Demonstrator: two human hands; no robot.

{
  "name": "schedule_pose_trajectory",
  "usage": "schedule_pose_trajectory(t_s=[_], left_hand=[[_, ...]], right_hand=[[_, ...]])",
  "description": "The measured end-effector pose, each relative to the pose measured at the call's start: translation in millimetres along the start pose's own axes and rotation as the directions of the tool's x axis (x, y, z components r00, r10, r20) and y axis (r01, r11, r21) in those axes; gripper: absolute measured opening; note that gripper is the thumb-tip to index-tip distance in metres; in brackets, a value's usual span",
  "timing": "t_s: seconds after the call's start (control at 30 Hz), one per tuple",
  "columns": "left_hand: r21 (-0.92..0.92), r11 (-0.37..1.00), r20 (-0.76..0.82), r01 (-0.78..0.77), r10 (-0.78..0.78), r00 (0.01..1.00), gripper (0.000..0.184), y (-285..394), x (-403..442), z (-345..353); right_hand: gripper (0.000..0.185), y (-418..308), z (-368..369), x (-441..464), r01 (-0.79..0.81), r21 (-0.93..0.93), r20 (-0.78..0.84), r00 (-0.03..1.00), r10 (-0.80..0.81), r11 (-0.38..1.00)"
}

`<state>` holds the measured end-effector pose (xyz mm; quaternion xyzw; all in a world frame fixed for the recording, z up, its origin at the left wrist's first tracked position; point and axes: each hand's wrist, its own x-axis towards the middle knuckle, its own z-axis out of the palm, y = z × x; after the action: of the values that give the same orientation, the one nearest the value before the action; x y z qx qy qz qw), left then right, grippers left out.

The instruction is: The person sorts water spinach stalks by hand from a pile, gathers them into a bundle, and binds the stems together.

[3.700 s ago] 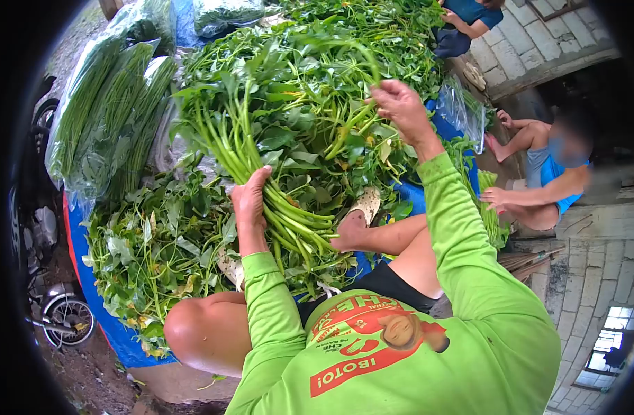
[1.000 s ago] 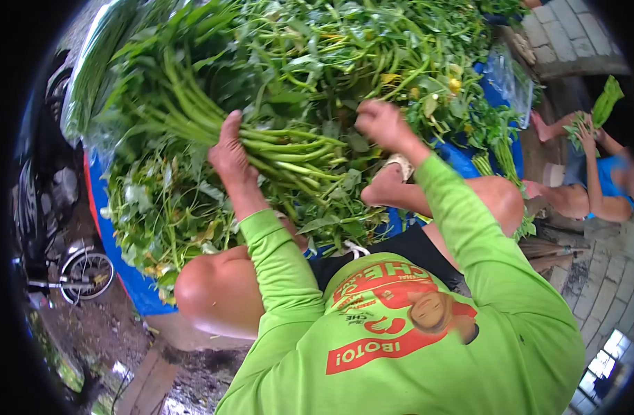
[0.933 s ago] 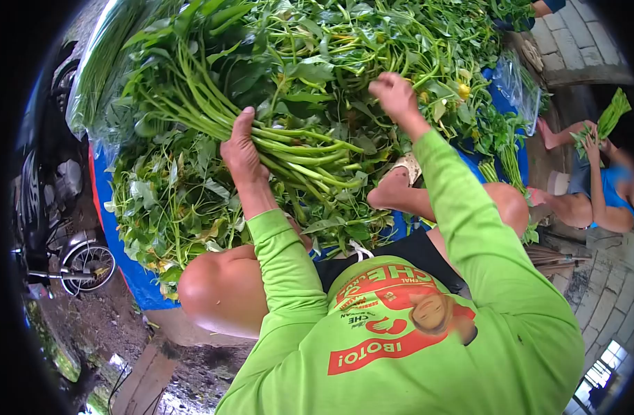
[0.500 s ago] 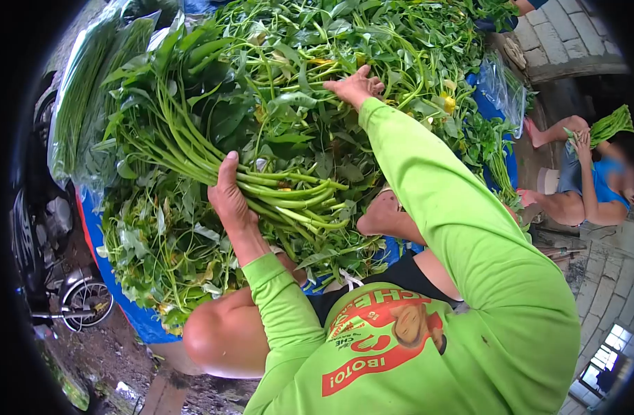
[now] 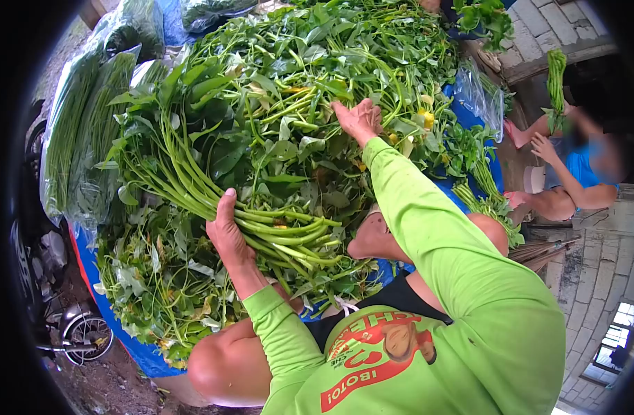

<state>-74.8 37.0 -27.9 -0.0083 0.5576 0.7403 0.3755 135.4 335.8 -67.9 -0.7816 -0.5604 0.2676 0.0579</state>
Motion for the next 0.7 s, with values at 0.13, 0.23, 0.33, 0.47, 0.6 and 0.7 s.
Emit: schedule_pose_trajectory(t_s=[0.13,0.23,0.33,0.47,0.6,0.7], left_hand=[[0.013,1.000,0.027,0.018,-0.018,0.999,0.028,5,-6,9],[0.023,1.000,0.026,0.019,-0.020,0.999,0.028,4,-10,17],[0.030,0.999,0.029,0.013,-0.013,0.999,0.029,2,-9,21],[0.063,0.997,0.044,0.042,-0.044,0.998,0.029,4,-11,27],[0.093,0.995,0.052,0.045,-0.050,0.997,0.029,2,-11,24],[0.088,0.996,0.043,0.009,-0.013,0.999,0.029,0,-8,22]], right_hand=[[0.118,-9,14,44,-0.001,0.038,0.097,0.995,-0.003,0.999],[0.104,-45,19,8,-0.108,0.033,-0.023,0.994,0.108,0.994],[0.085,-49,56,20,-0.063,0.104,-0.080,0.994,0.072,0.993],[0.121,-42,61,10,0.103,-0.037,-0.064,0.992,-0.105,0.994],[0.108,-42,31,23,0.026,-0.138,-0.130,0.991,-0.044,0.990],[0.121,-58,36,32,-0.080,-0.193,-0.074,0.995,0.067,0.978]])
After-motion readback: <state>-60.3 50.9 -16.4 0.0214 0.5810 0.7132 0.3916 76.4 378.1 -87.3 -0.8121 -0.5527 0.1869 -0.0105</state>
